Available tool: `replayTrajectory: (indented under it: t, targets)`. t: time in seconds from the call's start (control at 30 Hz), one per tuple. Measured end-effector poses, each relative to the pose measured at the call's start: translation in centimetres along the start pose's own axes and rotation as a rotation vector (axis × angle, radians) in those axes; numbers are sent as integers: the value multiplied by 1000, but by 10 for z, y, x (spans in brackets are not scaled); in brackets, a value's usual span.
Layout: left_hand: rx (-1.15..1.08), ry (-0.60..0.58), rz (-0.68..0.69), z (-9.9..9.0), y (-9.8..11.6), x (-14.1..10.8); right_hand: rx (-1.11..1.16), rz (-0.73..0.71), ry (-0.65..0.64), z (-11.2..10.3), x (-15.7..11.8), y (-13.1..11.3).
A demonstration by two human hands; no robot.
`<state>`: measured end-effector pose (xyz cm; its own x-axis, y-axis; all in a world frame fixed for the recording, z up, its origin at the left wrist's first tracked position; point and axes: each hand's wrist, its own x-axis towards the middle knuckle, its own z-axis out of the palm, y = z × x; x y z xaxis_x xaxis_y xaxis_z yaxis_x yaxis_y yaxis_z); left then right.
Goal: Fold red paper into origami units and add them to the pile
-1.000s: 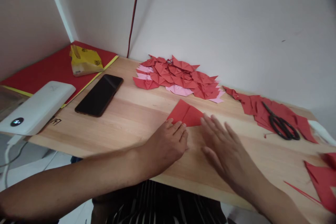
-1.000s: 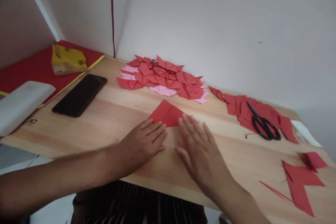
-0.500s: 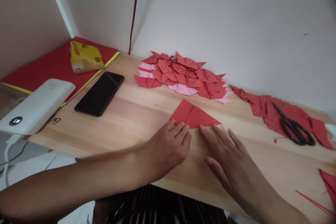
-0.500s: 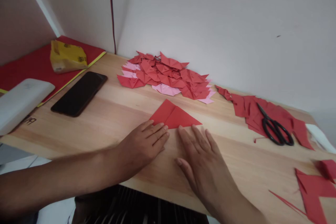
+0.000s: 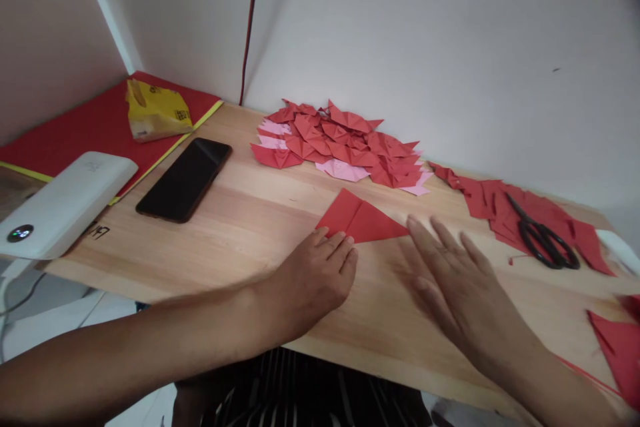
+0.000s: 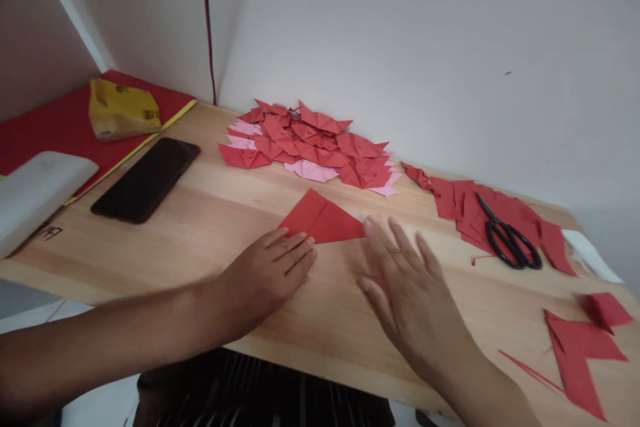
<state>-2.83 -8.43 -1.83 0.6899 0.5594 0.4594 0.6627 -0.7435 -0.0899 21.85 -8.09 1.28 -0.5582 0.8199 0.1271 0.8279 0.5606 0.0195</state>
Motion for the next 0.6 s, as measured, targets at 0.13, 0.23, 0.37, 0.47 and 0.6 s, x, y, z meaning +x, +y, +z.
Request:
replayTrajectory:
  t: [0.13, 0.23, 0.37, 0.47, 0.6]
  targets:
    - [13, 9, 4, 1, 0, 0, 229, -237, -131, 7, 29, -25]
    - [20, 14, -5, 3, 1, -1, 255, -257, -158, 21, 51, -22]
    - [24, 33, -13, 3, 0, -2, 162, -172, -78, 35, 69, -4]
    - [-12, 21, -5, 1, -3, -2, 145, -175, -42, 38, 69, 3]
    - [-151, 12, -79, -6, -13, 0, 175, -174, -36, 36, 61, 3]
